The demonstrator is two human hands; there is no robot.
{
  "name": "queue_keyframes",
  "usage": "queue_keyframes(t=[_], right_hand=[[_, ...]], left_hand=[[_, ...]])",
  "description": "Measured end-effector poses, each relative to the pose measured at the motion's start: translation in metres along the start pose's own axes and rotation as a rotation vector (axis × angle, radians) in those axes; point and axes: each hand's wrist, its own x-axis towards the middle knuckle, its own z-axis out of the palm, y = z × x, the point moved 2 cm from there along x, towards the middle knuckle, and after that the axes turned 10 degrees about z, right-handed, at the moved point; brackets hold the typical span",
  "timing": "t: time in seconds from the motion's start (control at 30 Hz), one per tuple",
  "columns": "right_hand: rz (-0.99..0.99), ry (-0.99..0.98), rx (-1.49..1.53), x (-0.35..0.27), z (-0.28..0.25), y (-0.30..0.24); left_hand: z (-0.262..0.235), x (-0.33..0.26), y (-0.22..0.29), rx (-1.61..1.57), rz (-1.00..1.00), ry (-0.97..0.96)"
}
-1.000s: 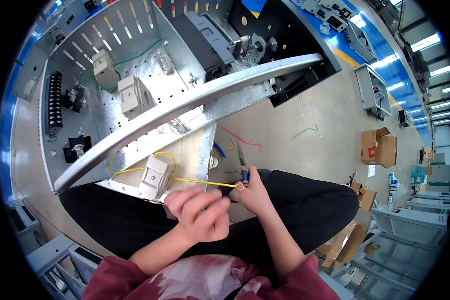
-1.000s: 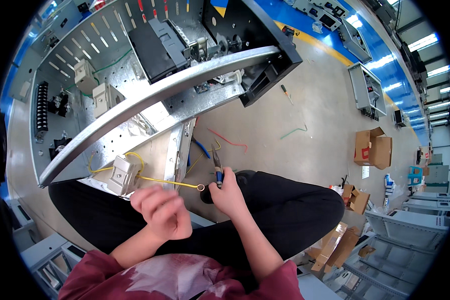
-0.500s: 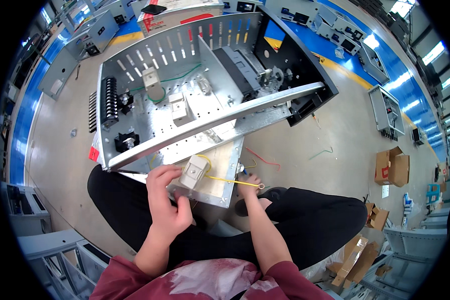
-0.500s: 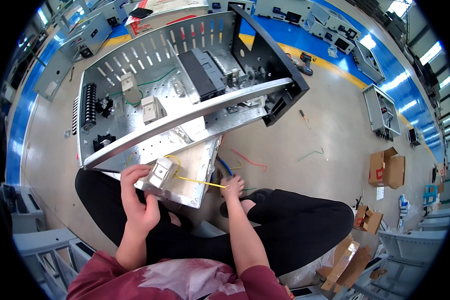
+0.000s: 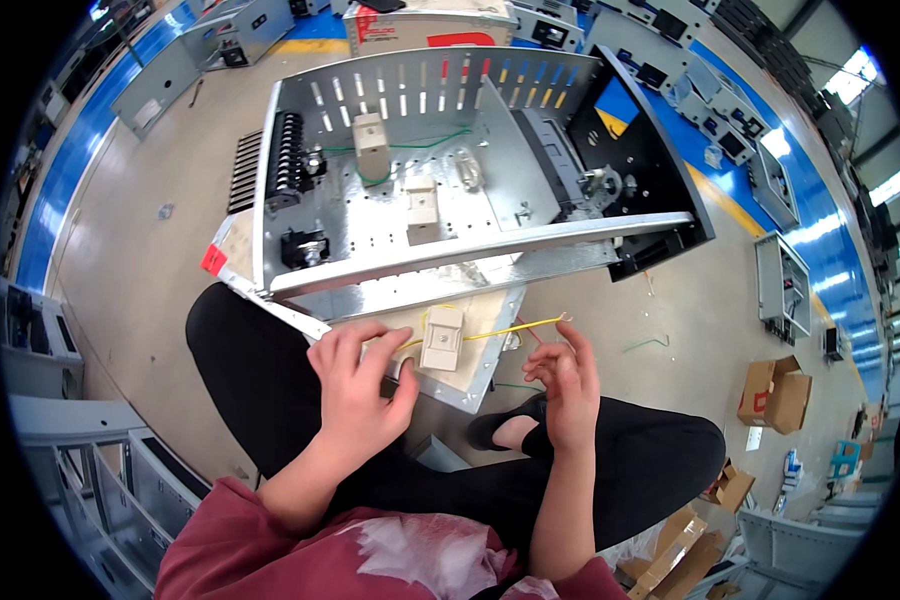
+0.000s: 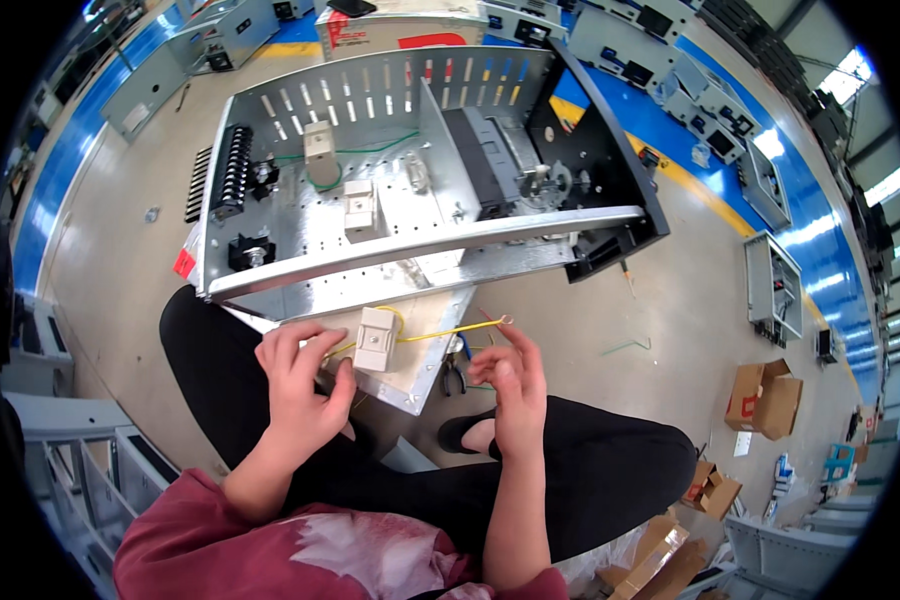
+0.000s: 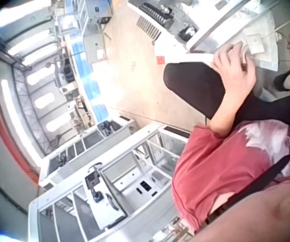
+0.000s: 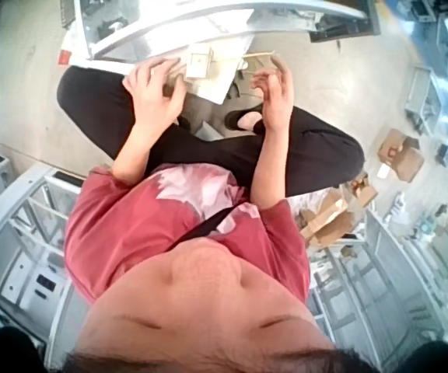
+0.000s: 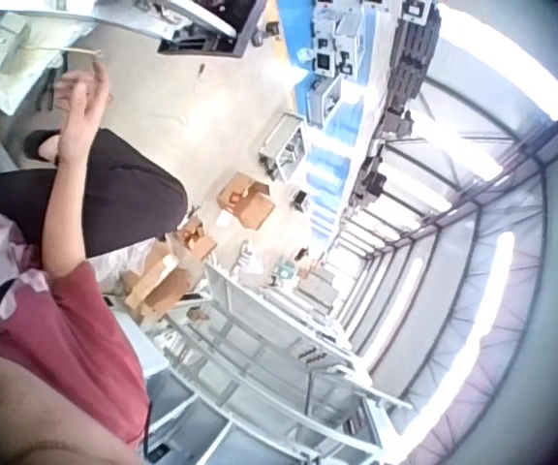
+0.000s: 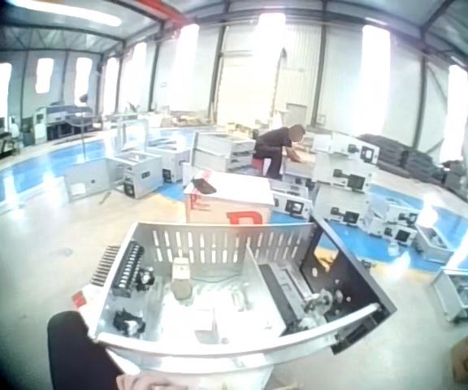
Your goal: The person sits on the floor and wires a yellow cable into a white electrical box mounted on a metal frame. They use pliers to strip the wire ends and a screwdriver to tighten the connections inside the box.
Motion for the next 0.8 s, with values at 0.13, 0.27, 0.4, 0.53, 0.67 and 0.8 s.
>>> queue_keyframes(t=[0.13,0.27,0.4,0.53,0.67,0.8], right_hand=[[0.109,-0.048,0.224,0.02,0.023,0.0],[0.094,0.021,0.157,0.031,0.027,0.009],[0.057,0.092,0.167,0.035,0.027,0.014],[0.041,0.151,0.144,0.022,0.029,0.014],[0.031,0.168,0.137,0.011,0.03,0.012],[0.062,0.179,0.1,0.007,0.029,0.019]], left_hand=[[-0.018,-0.035,-0.03,-0.215,-0.411,0.123],[-0.026,-0.044,-0.044,-0.415,-0.653,-0.139],[-0.013,-0.048,-0.048,-0.643,-0.701,-0.082],[-0.005,-0.044,-0.053,-0.979,-0.861,-0.056],[0.0,-0.038,-0.06,-0.983,-0.888,-0.07],[0.001,-0.037,-0.063,-1.037,-0.929,-0.063]])
